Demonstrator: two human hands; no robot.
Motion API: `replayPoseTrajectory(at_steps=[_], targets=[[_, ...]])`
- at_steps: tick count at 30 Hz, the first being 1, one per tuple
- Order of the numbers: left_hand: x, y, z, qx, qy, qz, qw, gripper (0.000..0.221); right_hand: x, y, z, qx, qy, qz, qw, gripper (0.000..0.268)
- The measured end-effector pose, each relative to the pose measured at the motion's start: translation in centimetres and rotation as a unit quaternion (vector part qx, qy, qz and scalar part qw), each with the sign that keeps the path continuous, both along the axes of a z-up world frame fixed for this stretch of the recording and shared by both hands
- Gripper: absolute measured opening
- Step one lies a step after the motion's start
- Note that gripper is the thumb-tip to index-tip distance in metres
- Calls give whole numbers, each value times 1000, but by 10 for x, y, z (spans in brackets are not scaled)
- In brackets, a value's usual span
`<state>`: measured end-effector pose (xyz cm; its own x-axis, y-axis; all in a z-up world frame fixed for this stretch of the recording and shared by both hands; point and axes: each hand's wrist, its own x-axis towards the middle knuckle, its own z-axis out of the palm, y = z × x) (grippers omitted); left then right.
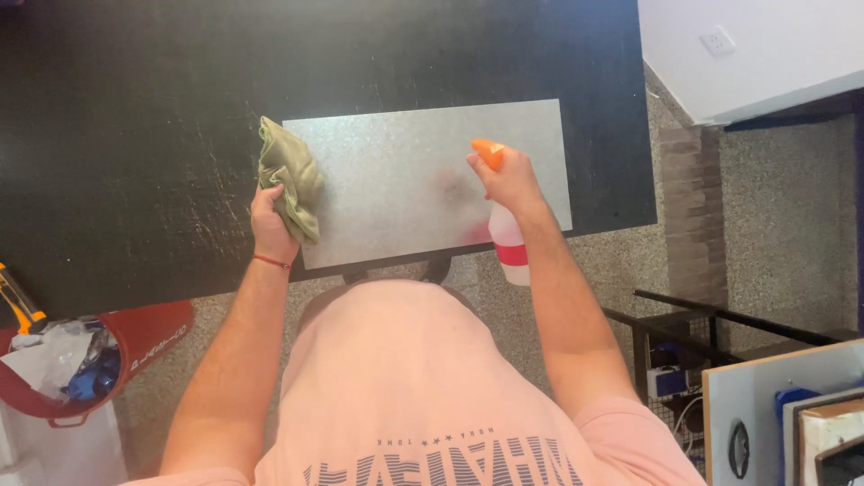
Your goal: Cleaning rectangular metal plates by spraying them with a solution and wiping them with a cloth.
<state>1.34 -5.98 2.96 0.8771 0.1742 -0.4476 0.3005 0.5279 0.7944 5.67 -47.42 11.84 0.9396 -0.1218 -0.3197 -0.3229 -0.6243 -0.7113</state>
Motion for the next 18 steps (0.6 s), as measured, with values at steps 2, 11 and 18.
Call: replayPoseTrajectory(at_steps=[2, 11, 18], targets=[[0, -15, 5, 9, -4, 1, 1000, 50, 8, -23, -19, -3, -9, -19, 1000, 45], [-15, -61, -9, 39, 12, 16, 999, 49, -62, -82, -3, 5, 15, 28, 999, 42], [-24, -82, -40, 49, 25, 28, 998, 46, -142, -122, -29, -37, 24, 79, 996, 47]])
